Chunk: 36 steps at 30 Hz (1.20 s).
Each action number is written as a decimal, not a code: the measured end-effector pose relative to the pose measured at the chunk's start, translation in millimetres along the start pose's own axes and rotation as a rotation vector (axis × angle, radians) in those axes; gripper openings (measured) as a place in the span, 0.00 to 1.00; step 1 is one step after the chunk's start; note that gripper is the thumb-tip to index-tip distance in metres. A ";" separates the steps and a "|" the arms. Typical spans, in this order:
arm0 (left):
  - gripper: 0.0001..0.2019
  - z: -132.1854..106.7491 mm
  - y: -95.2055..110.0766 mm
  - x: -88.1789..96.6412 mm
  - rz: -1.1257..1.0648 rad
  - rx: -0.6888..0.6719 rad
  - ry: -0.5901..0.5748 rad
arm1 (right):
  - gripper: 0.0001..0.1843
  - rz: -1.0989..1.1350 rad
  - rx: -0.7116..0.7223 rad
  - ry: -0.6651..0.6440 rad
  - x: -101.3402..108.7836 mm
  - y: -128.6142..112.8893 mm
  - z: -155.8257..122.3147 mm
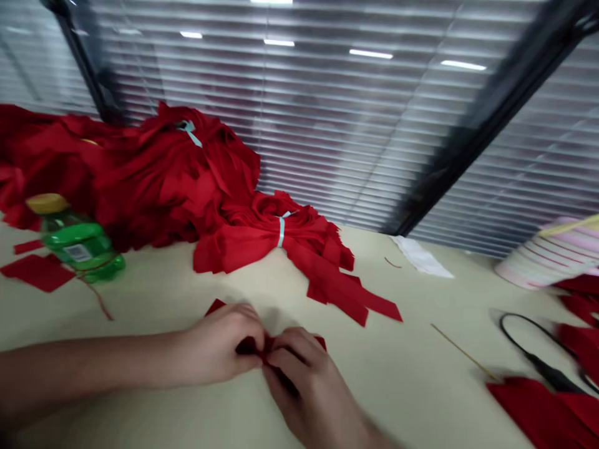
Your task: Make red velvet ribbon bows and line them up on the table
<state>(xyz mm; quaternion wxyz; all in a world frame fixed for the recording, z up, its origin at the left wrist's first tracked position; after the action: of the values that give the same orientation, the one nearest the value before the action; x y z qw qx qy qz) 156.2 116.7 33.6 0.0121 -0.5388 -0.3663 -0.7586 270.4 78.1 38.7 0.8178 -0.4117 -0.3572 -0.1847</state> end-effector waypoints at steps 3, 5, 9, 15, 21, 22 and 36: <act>0.04 2.6 2.9 -3.0 0.066 -0.014 -0.080 | 0.06 -0.093 -0.047 -0.017 -3.6 5.2 2.9; 0.08 2.9 4.8 -4.2 0.106 -0.018 -0.139 | 0.05 -0.155 -0.101 -0.088 -8.0 5.3 6.5; 0.10 -5.7 9.5 -10.1 0.186 0.002 -0.173 | 0.08 -0.222 -0.301 -0.269 -16.7 -3.5 7.6; 0.10 -35.5 21.7 -28.9 0.262 0.033 -0.064 | 0.11 -0.263 -0.424 -0.242 -19.8 -28.7 -5.8; 0.06 -48.1 26.9 -33.6 0.279 -0.012 0.076 | 0.09 -0.261 -0.436 -0.275 -22.3 -28.9 -8.0; 0.04 -47.8 27.4 -32.7 0.278 -0.038 0.097 | 0.08 -0.260 -0.435 -0.282 -22.6 -27.2 -7.4; 0.06 -70.8 55.1 -12.5 0.364 -0.410 0.547 | 0.07 -0.287 -0.384 -0.171 -25.3 -24.3 -8.5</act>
<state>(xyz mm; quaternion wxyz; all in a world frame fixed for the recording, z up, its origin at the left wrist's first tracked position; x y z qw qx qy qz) 127.0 31.5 42.5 0.1357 -0.3638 -0.0886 -0.9173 242.4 57.1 29.8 0.6567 -0.5187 -0.4383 -0.3279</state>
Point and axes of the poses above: each hand's wrist, its own z-axis towards the middle knuckle, its own x-axis out of the back of the hand, y = z × x, the point moved 6 cm from there along z, towards the middle knuckle, and after that the axes turned 12 degrees about -x, right-handed, at the moved point
